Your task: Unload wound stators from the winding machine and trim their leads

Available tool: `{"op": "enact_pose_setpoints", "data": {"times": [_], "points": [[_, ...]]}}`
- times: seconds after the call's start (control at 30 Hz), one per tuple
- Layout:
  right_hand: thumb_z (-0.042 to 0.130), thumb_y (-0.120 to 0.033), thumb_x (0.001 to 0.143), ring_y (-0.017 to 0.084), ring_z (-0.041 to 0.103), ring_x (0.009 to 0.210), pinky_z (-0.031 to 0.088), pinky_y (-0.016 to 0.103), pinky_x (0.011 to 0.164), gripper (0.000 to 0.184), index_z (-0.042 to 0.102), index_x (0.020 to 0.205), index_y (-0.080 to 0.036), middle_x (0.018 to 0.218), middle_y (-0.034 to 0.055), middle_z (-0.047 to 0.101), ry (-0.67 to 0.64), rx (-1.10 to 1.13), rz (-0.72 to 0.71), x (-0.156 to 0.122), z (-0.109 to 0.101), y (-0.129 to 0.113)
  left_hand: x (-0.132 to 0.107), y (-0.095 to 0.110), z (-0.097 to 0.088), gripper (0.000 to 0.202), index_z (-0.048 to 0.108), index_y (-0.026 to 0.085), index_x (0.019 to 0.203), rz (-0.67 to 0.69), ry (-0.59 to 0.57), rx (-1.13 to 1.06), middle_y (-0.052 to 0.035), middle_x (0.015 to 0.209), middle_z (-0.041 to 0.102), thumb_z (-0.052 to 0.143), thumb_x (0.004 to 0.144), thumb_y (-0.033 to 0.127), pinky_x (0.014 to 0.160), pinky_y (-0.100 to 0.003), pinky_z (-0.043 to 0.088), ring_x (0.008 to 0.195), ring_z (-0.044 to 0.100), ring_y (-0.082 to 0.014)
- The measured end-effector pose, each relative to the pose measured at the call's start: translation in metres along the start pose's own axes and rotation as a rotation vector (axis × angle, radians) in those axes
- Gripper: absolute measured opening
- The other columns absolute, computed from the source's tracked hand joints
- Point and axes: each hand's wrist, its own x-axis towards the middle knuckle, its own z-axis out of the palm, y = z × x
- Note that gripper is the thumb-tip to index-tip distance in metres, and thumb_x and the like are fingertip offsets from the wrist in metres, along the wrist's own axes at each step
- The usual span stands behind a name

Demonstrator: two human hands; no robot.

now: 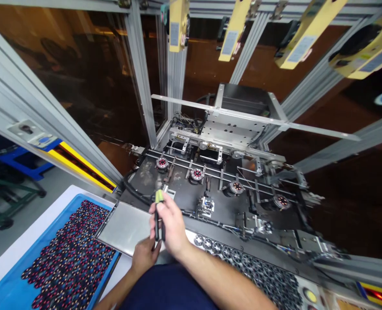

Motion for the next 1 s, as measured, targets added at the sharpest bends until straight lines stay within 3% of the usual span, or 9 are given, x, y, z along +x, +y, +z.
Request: {"op": "enact_pose_setpoints", "data": {"times": [0.1,0.27,0.43,1.0], "points": [[0.068,-0.044,0.076,0.007,0.055,0.044,0.044,0.017,0.032,0.042,0.055,0.108,-0.021,0.073,-0.0061,0.059,0.248,0.015,-0.062,0.017,-0.040,-0.005,0.001,0.002,-0.005,0.023,0.063,0.015,0.106,0.048,-0.061,0.033,-0.0045,0.097,0.067,0.057,0.095,0.034,0.067,-0.030,0.057,0.076,0.064,-0.0130],[0.062,-0.040,0.078,0.006,0.050,0.039,0.040,0.014,0.029,0.031,0.053,0.102,-0.021,0.064,-0.0093,0.054,0.421,0.081,-0.106,0.055,-0.078,0.008,0.005,0.004,-0.012,0.022,0.063,0.014,0.093,0.109,-0.090,0.107,0.0021,0.074,0.061,0.056,0.095,0.035,0.056,-0.024,0.051,0.056,0.055,-0.0079],[0.060,-0.038,0.078,0.005,0.050,0.040,0.038,0.013,0.030,0.031,0.054,0.103,-0.021,0.066,-0.0093,0.056,0.445,0.128,-0.138,0.064,-0.082,0.014,0.007,0.004,-0.013,0.023,0.062,0.014,0.090,0.138,-0.093,0.149,0.0041,0.068,0.058,0.055,0.096,0.035,0.053,-0.023,0.049,0.052,0.052,-0.0072],[0.053,-0.035,0.086,0.005,0.046,0.037,0.043,0.016,0.034,0.014,0.051,0.091,-0.022,0.064,-0.0094,0.055,0.504,0.214,-0.105,0.079,-0.080,0.001,0.006,0.003,-0.012,0.025,0.062,0.014,0.088,0.135,-0.090,0.174,0.0050,0.065,0.055,0.055,0.096,0.037,0.052,-0.023,0.048,0.051,0.051,-0.0070]]}}
